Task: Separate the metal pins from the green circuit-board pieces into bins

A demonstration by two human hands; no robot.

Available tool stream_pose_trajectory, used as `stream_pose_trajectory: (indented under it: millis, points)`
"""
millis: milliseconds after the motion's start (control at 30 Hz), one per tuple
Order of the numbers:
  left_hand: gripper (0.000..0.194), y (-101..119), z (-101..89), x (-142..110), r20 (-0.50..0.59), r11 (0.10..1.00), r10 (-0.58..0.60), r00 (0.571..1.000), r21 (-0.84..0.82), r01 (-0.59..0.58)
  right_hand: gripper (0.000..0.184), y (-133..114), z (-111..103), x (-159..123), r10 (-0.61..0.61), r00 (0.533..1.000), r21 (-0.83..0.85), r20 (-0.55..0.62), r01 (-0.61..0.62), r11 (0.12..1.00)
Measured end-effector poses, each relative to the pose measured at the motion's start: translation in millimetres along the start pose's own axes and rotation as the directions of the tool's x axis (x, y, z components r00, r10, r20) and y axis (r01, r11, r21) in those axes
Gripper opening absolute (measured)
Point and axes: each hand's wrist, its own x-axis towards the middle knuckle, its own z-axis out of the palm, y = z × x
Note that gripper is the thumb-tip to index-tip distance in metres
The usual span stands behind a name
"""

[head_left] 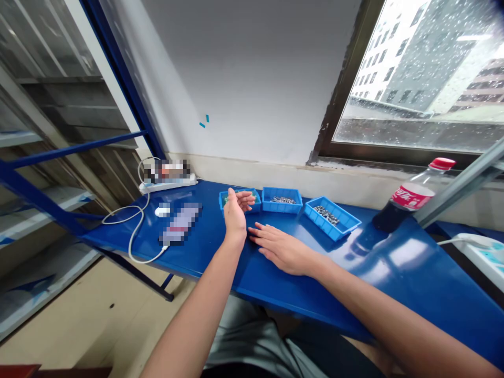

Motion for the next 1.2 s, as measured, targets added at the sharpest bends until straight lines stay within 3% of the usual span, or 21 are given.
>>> stream_pose_trajectory:
  millis: [133, 267, 500, 833, 1000, 1200]
  points:
    - [0.073, -0.9, 4.6, -4.7, 0.056, 0.999, -0.007, 0.998, 0.033, 0.005, 0.050, -0.8, -1.9, 0.2, 0.028, 1.000, -0.013, 0.004, -0.028, 1.000]
    - [0.064, -1.4, 8.2, -11.2, 0.119, 0.991, 0.052, 0.992, 0.118, -0.066, 0.050, -1.2, -2.9, -0.2, 0.006, 0.999, -0.038, -0.033, -0.007, 0.999]
    - [0.063, -3.1, 10.5, -14.5, 0.151, 0.986, 0.058, 0.987, 0.145, -0.080, 0.058, 3.4, 0.7, 2.8, 0.068, 0.998, -0.061, -0.009, -0.068, 0.996]
    - [0.056, -9.8, 10.0, -16.0, 0.223, 0.968, 0.067, 0.972, 0.221, -0.117, 0.055, 13.4, 0.8, 2.3, 0.126, 0.992, -0.095, -0.019, -0.127, 0.987]
    - [0.047, -17.0, 5.8, -14.7, 0.246, 0.926, -0.008, 0.969, 0.367, -0.086, 0.056, 20.2, 0.3, 1.6, 0.159, 0.987, -0.115, -0.021, -0.160, 0.980]
    - [0.043, -30.8, 4.8, -12.0, 0.278, 0.925, -0.119, 0.953, 0.381, 0.005, 0.052, 25.3, 4.2, 1.4, 0.170, 0.981, -0.143, -0.098, -0.183, 0.973]
